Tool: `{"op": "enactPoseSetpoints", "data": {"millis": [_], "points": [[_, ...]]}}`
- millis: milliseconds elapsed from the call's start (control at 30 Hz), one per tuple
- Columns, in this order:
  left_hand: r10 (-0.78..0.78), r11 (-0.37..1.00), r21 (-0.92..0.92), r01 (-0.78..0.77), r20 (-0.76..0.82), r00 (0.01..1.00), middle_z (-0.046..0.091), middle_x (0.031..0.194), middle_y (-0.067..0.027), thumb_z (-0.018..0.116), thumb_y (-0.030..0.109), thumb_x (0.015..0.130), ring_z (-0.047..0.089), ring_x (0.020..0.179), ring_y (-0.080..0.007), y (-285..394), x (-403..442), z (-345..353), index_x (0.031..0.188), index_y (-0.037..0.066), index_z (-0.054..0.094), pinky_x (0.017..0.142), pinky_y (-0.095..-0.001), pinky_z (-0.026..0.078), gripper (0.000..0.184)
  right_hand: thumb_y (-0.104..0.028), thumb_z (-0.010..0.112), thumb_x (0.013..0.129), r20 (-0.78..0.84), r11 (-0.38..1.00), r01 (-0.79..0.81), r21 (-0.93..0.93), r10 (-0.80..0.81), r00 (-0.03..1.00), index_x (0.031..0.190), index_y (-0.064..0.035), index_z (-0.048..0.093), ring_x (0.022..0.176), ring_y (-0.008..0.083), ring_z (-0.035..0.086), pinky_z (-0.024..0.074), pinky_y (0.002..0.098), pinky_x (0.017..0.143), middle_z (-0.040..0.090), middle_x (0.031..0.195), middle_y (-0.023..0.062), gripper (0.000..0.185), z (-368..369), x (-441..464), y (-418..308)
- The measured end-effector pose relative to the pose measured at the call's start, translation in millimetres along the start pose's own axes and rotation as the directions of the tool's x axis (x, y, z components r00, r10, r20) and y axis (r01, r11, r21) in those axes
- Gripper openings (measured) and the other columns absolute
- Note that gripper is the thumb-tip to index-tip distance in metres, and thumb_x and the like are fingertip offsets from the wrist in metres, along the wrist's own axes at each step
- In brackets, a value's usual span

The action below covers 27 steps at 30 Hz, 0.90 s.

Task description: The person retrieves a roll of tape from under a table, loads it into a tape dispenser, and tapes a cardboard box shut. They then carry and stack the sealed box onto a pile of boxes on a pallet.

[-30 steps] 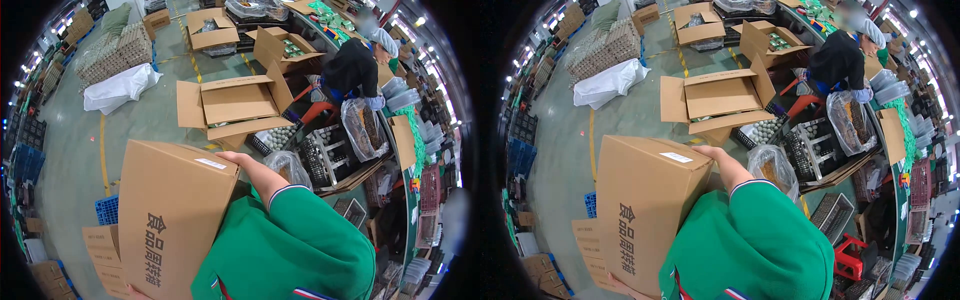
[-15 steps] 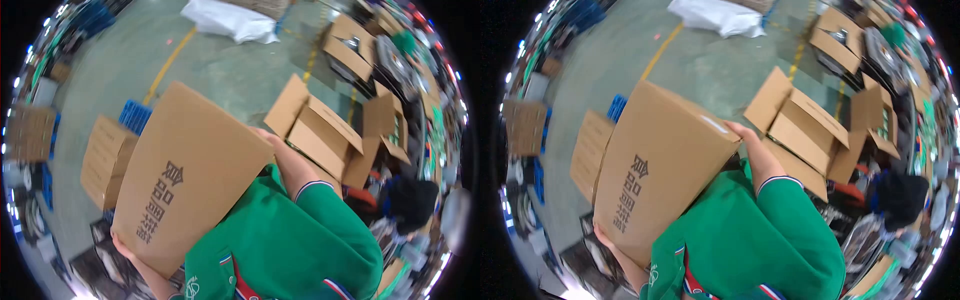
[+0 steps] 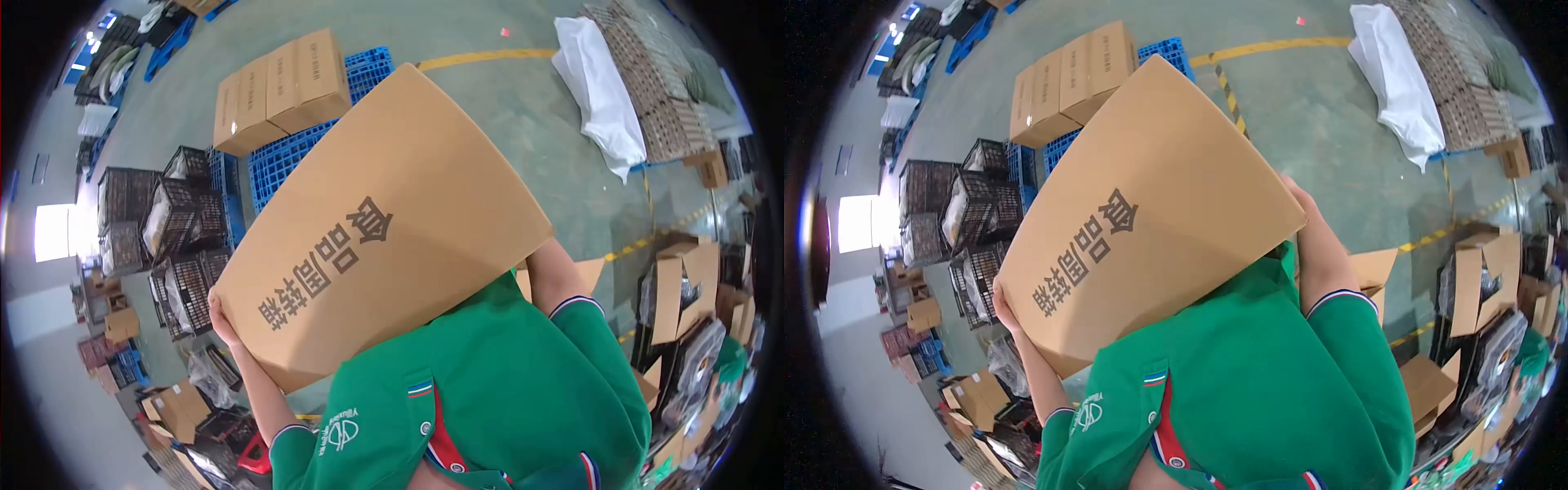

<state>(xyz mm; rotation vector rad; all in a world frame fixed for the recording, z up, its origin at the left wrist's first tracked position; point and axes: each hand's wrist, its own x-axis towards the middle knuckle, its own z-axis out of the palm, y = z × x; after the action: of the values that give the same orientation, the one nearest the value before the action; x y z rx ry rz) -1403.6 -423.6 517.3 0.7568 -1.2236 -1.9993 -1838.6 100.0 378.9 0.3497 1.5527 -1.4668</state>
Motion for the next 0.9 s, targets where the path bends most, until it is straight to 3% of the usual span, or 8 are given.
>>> {"op": "enactPoseSetpoints", "data": {"millis": [167,300,433,467,567,667,800,900], "points": [[0.007,0.994,-0.108,-0.006,0.004,1.000,0.054,0.112,-0.0077,0.037,0.016,0.089,0.053,0.106,-0.0185,-21.5,-36.6,5.3,0.113,0.005,0.046,0.092,-0.0312,0.041,0.028,-0.040,0.042,0.092,0.045,0.996,-0.012,-0.088,0.016,0.999,0.117,-0.0042,0.056,0.097,0.0144,0.058,0.0445,0.0307,0.086,0.060,0.112,0.0066,0.046,-0.4,21.5,-40.8],[0.020,0.998,-0.064,-0.029,-0.137,0.990,0.054,0.113,-0.0081,0.036,0.016,0.089,0.053,0.105,-0.0187,-10.6,-0.9,23.0,0.113,0.004,0.045,0.091,-0.0317,0.042,0.028,-0.040,0.041,0.092,0.091,0.993,-0.052,-0.103,0.061,0.994,0.117,-0.0042,0.056,0.097,0.0144,0.058,0.0445,0.0307,0.086,0.060,0.112,0.0066,0.046,11.6,69.3,-82.5],[0.005,1.000,0.015,-0.002,-0.206,0.979,0.054,0.114,-0.0090,0.037,0.016,0.089,0.053,0.105,-0.0200,-34.4,34.3,103.0,0.116,0.003,0.045,0.090,-0.0325,0.043,0.031,-0.040,0.041,0.093,0.164,0.985,-0.082,-0.152,0.107,0.981,0.117,-0.0042,0.056,0.097,0.0143,0.058,0.0446,0.0307,0.086,0.060,0.112,0.0066,0.046,-8.0,147.3,-142.9],[0.006,1.000,0.009,-0.004,-0.189,0.982,0.053,0.115,-0.0094,0.037,0.017,0.089,0.053,0.106,-0.0206,-30.0,-10.2,88.7,0.116,0.003,0.044,0.090,-0.0329,0.044,0.032,-0.040,0.041,0.093,0.175,0.982,-0.076,-0.174,0.107,0.979,0.117,-0.0042,0.056,0.097,0.0143,0.058,0.0446,0.0307,0.086,0.060,0.112,0.0066,0.046,-10.9,137.8,-143.3],[0.006,0.994,0.100,0.037,-0.393,0.920,0.055,0.111,-0.0061,0.038,0.018,0.091,0.053,0.106,-0.0169,-58.8,12.6,126.5,0.113,0.004,0.048,0.092,-0.0315,0.042,0.028,-0.040,0.041,0.093,0.223,0.970,-0.114,-0.214,0.162,0.961,0.117,-0.0042,0.056,0.097,0.0143,0.058,0.0446,0.0307,0.086,0.060,0.112,0.0066,0.046,-38.8,180.9,-199.0],[-0.002,0.996,0.085,0.038,-0.383,0.924,0.055,0.114,-0.0065,0.040,0.018,0.090,0.052,0.109,-0.0178,-53.5,-5.5,198.3,0.117,0.004,0.047,0.093,-0.0319,0.042,0.031,-0.040,0.041,0.093,0.250,0.956,-0.145,-0.256,0.210,0.945,0.117,-0.0042,0.056,0.097,0.0143,0.058,0.0446,0.0307,0.086,0.060,0.112,0.0066,0.046,-54.9,195.3,-235.3],[0.042,0.991,0.132,0.030,-0.511,0.859,0.055,0.116,-0.0069,0.042,0.016,0.089,0.052,0.109,-0.0197,-46.0,-12.8,221.3,0.121,0.005,0.047,0.094,-0.0326,0.041,0.035,-0.039,0.040,0.093,0.298,0.943,-0.169,-0.285,0.255,0.920,0.117,-0.0042,0.056,0.097,0.0143,0.058,0.0446,0.0307,0.086,0.060,0.112,0.0066,0.046,-61.8,220.4,-271.9],[0.068,0.986,0.157,0.057,-0.688,0.723,0.054,0.114,-0.0097,0.040,0.017,0.086,0.053,0.107,-0.0217,-58.6,-22.5,274.4,0.118,0.004,0.046,0.091,-0.0337,0.043,0.034,-0.039,0.040,0.093,0.362,0.943,-0.156,-0.293,0.261,0.895,0.118,-0.0042,0.056,0.097,0.0142,0.058,0.0446,0.0308,0.086,0.060,0.112,0.0066,0.046,-55.8,256.6,-294.1]]}}
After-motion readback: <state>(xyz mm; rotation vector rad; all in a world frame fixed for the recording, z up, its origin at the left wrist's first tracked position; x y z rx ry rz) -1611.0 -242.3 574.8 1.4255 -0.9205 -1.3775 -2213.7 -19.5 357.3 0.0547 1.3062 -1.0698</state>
